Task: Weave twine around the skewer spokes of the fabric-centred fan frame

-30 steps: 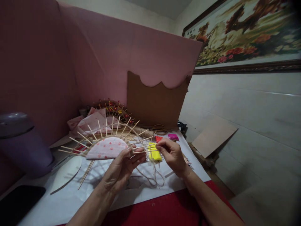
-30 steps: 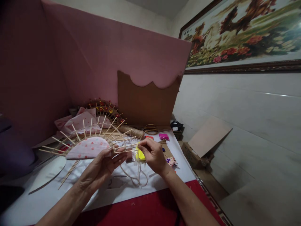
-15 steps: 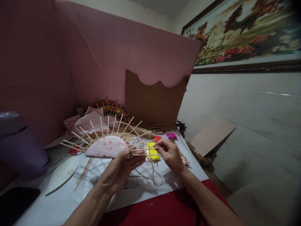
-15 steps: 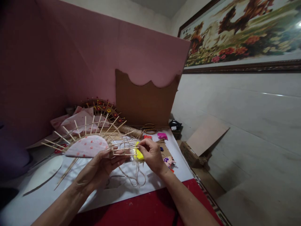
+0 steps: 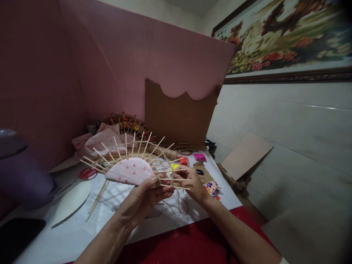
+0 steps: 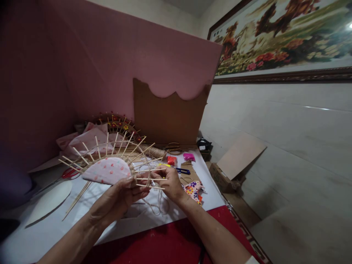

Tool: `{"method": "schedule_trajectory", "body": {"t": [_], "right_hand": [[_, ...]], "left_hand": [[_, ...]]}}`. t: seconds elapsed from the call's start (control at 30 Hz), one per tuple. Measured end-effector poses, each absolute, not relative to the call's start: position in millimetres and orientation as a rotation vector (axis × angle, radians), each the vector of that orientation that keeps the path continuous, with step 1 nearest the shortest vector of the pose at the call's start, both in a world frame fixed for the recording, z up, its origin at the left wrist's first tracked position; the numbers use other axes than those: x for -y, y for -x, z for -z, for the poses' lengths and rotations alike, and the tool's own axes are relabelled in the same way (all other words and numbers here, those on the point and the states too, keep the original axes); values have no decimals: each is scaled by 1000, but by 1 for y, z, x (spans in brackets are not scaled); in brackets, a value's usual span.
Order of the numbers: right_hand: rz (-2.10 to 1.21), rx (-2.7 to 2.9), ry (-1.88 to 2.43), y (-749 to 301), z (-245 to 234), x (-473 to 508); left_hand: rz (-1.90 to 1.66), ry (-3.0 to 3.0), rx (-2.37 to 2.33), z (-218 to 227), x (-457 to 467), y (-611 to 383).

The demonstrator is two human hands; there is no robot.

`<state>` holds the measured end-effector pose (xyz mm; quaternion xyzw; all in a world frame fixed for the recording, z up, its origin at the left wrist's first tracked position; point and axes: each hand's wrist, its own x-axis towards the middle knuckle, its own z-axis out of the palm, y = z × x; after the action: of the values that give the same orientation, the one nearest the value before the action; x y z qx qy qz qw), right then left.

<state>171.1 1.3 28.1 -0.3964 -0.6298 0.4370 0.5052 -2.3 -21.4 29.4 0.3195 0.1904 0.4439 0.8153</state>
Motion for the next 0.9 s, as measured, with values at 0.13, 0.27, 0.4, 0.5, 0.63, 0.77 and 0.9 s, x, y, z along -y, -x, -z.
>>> {"method": "schedule_trajectory", "body": {"t": [0.13, 0.27, 0.4, 0.5, 0.63, 0.77, 0.9], "right_hand": [[-1036, 1497, 949, -171, -28, -1], [-1023, 1465, 964, -172, -28, -2], [-969, 1454, 1012, -174, -25, -3], [-923, 1480, 1032, -175, -24, -3], [-973, 1470, 1008, -174, -25, -1], [-1073, 1463, 928, -170, -26, 2], [-1121, 1499, 900, -166, -27, 4]], "left_hand": [[-943, -688, -391, -29, 22, 2], [-964, -672, -391, -29, 23, 2], [-996, -674, -398, -32, 23, 2], [-1003, -686, -391, -33, 21, 3], [-1022, -663, -396, -33, 20, 4], [-1071, -645, -378, -34, 20, 3], [-1060, -652, -326, -36, 21, 3]]}}
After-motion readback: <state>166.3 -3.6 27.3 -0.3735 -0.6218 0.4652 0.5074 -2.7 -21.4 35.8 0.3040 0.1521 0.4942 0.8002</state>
